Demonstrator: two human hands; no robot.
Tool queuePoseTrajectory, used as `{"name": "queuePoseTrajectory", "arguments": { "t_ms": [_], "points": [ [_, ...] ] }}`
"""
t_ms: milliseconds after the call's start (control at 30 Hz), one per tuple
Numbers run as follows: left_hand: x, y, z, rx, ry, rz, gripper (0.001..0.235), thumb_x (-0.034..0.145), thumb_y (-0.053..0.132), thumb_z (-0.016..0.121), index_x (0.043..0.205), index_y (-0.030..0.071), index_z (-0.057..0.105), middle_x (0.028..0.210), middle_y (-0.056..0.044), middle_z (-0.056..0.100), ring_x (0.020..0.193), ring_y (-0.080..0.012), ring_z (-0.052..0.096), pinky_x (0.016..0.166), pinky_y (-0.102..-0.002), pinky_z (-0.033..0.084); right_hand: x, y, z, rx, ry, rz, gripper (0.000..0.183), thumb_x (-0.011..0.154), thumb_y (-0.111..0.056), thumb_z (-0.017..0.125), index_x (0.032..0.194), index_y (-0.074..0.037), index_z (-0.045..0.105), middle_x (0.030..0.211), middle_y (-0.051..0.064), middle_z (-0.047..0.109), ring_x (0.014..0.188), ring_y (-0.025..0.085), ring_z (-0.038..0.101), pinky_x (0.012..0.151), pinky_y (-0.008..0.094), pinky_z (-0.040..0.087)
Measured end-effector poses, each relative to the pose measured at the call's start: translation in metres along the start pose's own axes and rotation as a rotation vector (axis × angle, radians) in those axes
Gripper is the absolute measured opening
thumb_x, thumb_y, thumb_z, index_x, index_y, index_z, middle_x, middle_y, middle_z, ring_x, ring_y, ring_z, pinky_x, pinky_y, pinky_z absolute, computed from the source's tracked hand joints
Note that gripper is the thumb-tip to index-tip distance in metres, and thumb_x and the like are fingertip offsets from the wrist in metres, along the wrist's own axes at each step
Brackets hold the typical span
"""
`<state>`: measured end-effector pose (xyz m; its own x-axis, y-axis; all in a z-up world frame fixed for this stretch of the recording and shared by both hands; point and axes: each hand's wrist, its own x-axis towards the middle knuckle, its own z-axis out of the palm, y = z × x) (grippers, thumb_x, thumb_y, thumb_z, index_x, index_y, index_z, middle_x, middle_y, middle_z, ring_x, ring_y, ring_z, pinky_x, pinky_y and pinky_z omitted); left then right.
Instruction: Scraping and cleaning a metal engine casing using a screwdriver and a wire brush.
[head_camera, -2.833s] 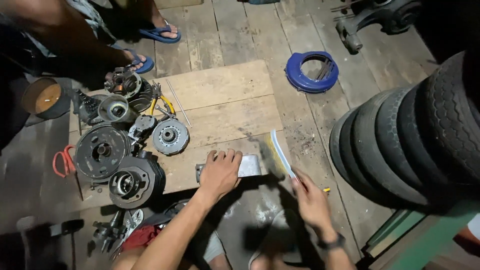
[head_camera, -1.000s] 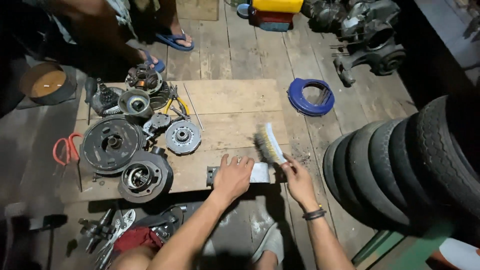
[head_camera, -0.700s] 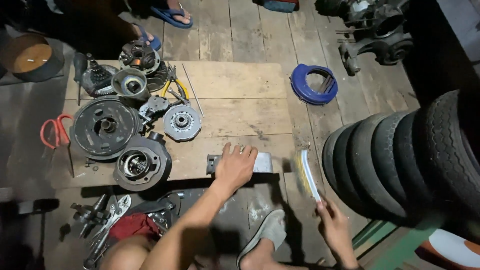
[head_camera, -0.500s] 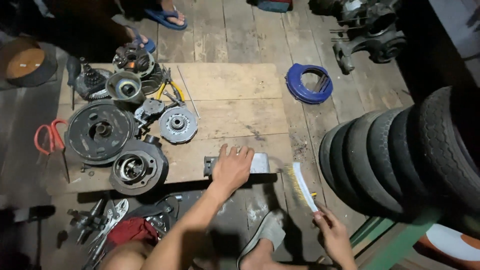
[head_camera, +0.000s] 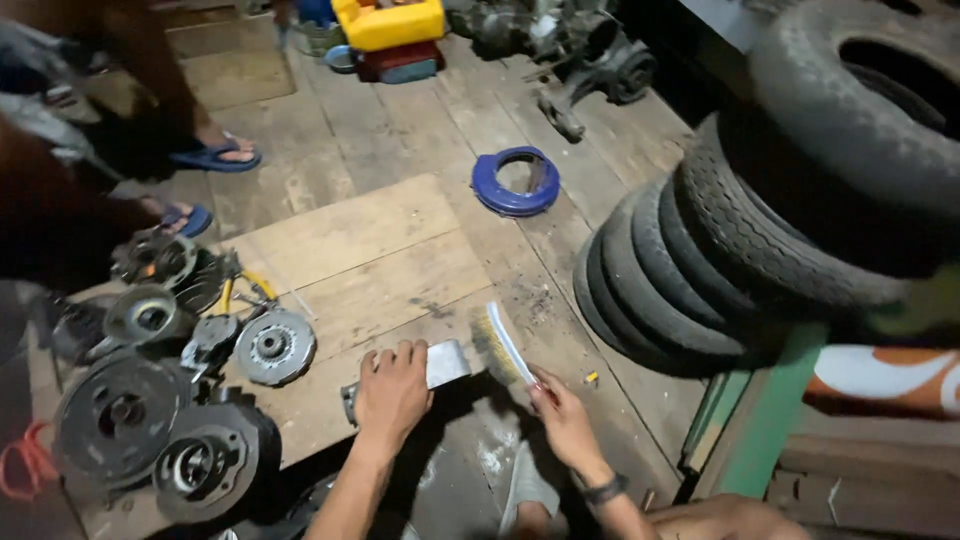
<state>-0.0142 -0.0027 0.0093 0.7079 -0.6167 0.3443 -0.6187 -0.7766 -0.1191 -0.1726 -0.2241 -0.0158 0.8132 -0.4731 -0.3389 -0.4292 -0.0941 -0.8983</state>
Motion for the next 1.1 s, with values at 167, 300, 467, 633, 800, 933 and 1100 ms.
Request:
{"name": "queuePoseTrajectory", "arguments": {
  "t_ms": [167, 300, 467, 633, 800, 933, 1100],
  "points": [
    [0.002, -0.004, 0.002, -0.012, -0.156, 0.052, 0.072, 0.070, 0.054, 0.076, 0.124, 0.011, 0.057, 0.104, -0.008, 0.061, 0.088, -0.0296, 0.066, 0.091, -0.047, 0.051, -0.040, 0.022, -0.030, 0.045, 0.038, 0.189, 0.047, 0.098, -0.023, 0.055, 0.143, -0.012, 0.061, 0.099, 0.003, 0.075, 0.080, 0.012, 0.065, 0.073, 0.026, 0.052],
    [0.002, 0.001, -0.004, 0.074, -0.072, 0.066, 0.069, 0.069, 0.050, 0.077, 0.124, 0.014, 0.055, 0.102, -0.006, 0.059, 0.089, -0.0252, 0.066, 0.090, -0.042, 0.053, -0.042, 0.083, -0.022, 0.334, 0.014, 0.165, 0.047, 0.097, -0.017, 0.060, 0.142, 0.000, 0.059, 0.093, 0.009, 0.072, 0.080, 0.015, 0.063, 0.074, 0.026, 0.052],
    [0.013, 0.013, -0.013, 0.129, -0.012, 0.065, 0.043, 0.081, 0.028, 0.064, 0.122, 0.016, 0.060, 0.098, -0.005, 0.063, 0.087, -0.0263, 0.068, 0.095, -0.042, 0.052, -0.066, 0.037, -0.034, 0.275, -0.120, 0.175, 0.046, 0.100, -0.015, 0.055, 0.147, -0.013, 0.058, 0.104, -0.001, 0.069, 0.082, 0.008, 0.056, 0.075, 0.022, 0.048],
    [0.038, 0.028, -0.008, 0.140, 0.054, 0.128, 0.037, 0.087, 0.024, 0.057, 0.123, 0.015, 0.060, 0.099, -0.003, 0.065, 0.088, -0.0235, 0.069, 0.097, -0.046, 0.054, -0.064, 0.040, -0.052, 0.161, -0.117, 0.202, 0.049, 0.099, -0.018, 0.057, 0.147, -0.019, 0.057, 0.102, -0.002, 0.070, 0.082, 0.009, 0.059, 0.075, 0.024, 0.050],
    [0.038, 0.027, 0.003, 0.093, -0.054, 0.190, 0.038, 0.085, 0.025, 0.055, 0.122, 0.015, 0.058, 0.099, -0.007, 0.061, 0.085, -0.0282, 0.067, 0.086, -0.042, 0.053, -0.051, 0.094, -0.044, 0.348, -0.061, 0.202, 0.051, 0.093, -0.008, 0.060, 0.144, -0.008, 0.061, 0.099, 0.006, 0.075, 0.076, 0.012, 0.060, 0.066, 0.022, 0.047],
    [0.040, 0.026, 0.002, 0.002, -0.169, 0.133, 0.047, 0.087, 0.023, 0.054, 0.133, 0.012, 0.056, 0.102, -0.010, 0.060, 0.090, -0.0294, 0.067, 0.086, -0.044, 0.054, -0.060, -0.008, -0.054, 0.241, -0.079, 0.326, 0.051, 0.092, -0.013, 0.056, 0.143, -0.010, 0.065, 0.100, 0.006, 0.080, 0.087, 0.014, 0.069, 0.079, 0.023, 0.051],
    [0.042, 0.025, 0.006, 0.001, -0.052, 0.160, 0.044, 0.083, 0.021, 0.058, 0.125, 0.010, 0.060, 0.100, -0.010, 0.062, 0.084, -0.0286, 0.064, 0.085, -0.042, 0.052, -0.027, -0.058, -0.041, 0.014, -0.019, 0.318, 0.043, 0.093, -0.019, 0.062, 0.134, -0.012, 0.073, 0.088, 0.003, 0.076, 0.073, 0.013, 0.062, 0.066, 0.025, 0.047]
  ]
}}
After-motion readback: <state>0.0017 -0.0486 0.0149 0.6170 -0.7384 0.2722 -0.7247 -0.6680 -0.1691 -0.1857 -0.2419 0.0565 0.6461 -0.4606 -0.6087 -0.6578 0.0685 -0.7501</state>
